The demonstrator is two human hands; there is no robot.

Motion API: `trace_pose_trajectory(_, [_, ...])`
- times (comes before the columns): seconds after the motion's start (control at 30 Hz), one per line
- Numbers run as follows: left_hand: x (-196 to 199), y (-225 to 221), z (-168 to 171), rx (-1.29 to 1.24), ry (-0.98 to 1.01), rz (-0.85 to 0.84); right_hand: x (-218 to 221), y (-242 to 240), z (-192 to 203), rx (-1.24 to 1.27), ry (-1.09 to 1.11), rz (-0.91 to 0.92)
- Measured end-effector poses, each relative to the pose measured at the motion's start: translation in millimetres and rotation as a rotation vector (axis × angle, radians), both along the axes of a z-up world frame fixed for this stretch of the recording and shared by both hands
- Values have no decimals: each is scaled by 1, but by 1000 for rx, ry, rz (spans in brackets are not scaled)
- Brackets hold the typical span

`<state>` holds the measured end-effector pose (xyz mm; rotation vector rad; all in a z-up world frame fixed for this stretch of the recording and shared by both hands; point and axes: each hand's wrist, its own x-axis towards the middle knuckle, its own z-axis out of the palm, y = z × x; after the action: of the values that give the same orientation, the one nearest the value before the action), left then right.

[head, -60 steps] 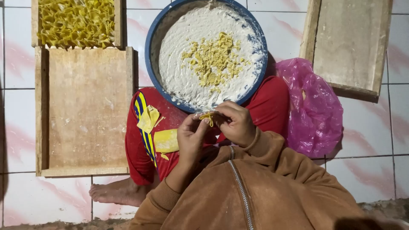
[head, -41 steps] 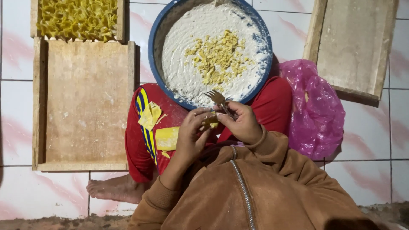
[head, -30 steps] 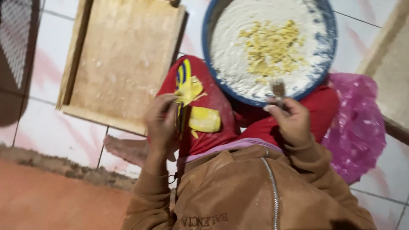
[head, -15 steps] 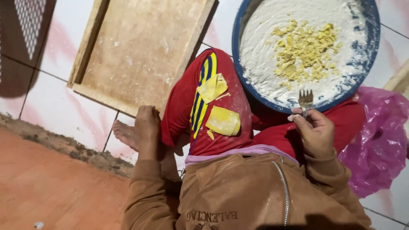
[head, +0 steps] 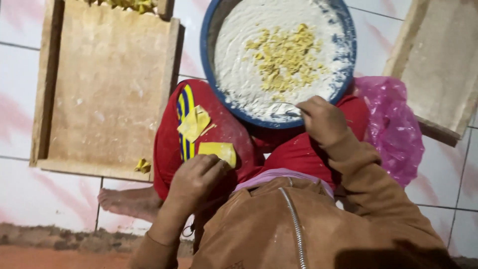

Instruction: Manually assembling small dumplings by placing filling onto dough wrappers and folding them into shape.

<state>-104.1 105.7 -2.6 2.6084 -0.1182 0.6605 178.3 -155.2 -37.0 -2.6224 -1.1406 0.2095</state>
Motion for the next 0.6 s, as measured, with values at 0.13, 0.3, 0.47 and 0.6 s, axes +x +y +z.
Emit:
trace_pose_trajectory(0.13, [-1, -2, -30, 121, -29, -29, 12, 8, -39, -136, -63, 9])
trace_pose_trajectory(0.3, [-8, -9, -32, 48, -47, 26, 10, 29, -53, -269, 16, 92])
trace_pose_trajectory(0.47, [0, -2, 1, -460, -33, 162, 14, 31, -20, -407, 127, 66])
trace_pose_trajectory(0.6, [2, -3, 22, -1059, -83, 308, 20, 25, -15, -523, 164, -29])
